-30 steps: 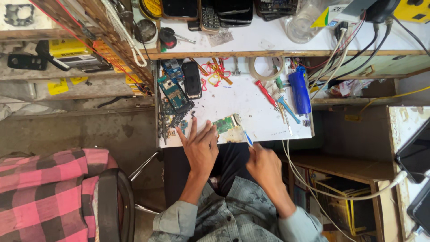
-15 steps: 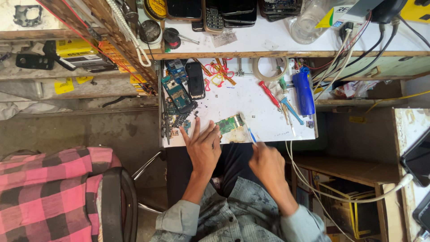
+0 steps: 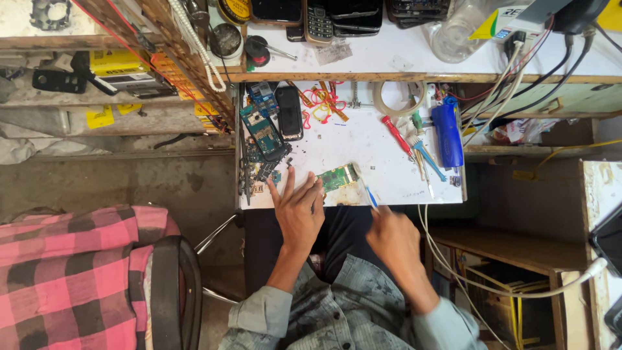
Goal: The person holds a green circuit board on a small work table and scrubs its surface with a toothbrush, repositioning the board and brushing different areas throughout the clip. Other phone boards, tools, and a bottle sit on the cluttered bench around them.
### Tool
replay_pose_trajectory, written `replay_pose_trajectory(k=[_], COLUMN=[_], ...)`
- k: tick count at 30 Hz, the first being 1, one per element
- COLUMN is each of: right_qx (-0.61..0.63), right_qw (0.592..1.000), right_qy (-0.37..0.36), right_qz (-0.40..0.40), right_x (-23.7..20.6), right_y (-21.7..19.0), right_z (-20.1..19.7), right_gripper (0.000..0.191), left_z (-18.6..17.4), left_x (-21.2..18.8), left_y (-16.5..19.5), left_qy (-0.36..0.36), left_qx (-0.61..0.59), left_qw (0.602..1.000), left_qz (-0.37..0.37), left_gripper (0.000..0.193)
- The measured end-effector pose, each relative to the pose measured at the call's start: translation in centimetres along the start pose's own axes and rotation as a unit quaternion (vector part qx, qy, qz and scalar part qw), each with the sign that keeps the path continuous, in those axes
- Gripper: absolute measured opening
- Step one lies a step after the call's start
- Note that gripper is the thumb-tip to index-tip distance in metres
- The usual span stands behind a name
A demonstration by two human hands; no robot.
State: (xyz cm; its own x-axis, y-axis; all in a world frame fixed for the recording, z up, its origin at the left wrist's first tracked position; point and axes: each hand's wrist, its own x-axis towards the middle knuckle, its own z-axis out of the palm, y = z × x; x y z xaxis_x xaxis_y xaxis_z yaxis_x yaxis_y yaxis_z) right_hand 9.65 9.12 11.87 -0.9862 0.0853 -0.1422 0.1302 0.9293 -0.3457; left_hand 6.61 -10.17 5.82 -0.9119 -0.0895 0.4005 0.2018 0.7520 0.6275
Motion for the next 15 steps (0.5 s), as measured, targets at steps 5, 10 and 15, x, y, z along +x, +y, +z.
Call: replay_pose_trajectory(k=[5, 10, 15], right_qx=[0.007, 0.061, 0.341], right_qw=[1.000, 0.998, 0.937], right_qy=[0.020, -0.026, -0.077], right_qz=[-0.023, -0.022, 0.027], right_x=[0.9, -1.0, -1.1], right_y=[-1.3, 2.3, 6.7], right_z=[0.8, -0.2, 0.1], right_gripper=[0.015, 0.020, 0.022], left_z=[-0.3, -0.2, -0.5], left_x=[0.1, 0.1, 0.7], left_y=[0.1, 0.4, 0.9], left_qy=[-0.008, 0.002, -0.014], left_qx=[0.014, 0.011, 0.037], left_qw=[1.000, 1.000, 0.999], left_qz=[-0.003, -0.002, -0.007], left_gripper=[0.021, 0.022, 0.023])
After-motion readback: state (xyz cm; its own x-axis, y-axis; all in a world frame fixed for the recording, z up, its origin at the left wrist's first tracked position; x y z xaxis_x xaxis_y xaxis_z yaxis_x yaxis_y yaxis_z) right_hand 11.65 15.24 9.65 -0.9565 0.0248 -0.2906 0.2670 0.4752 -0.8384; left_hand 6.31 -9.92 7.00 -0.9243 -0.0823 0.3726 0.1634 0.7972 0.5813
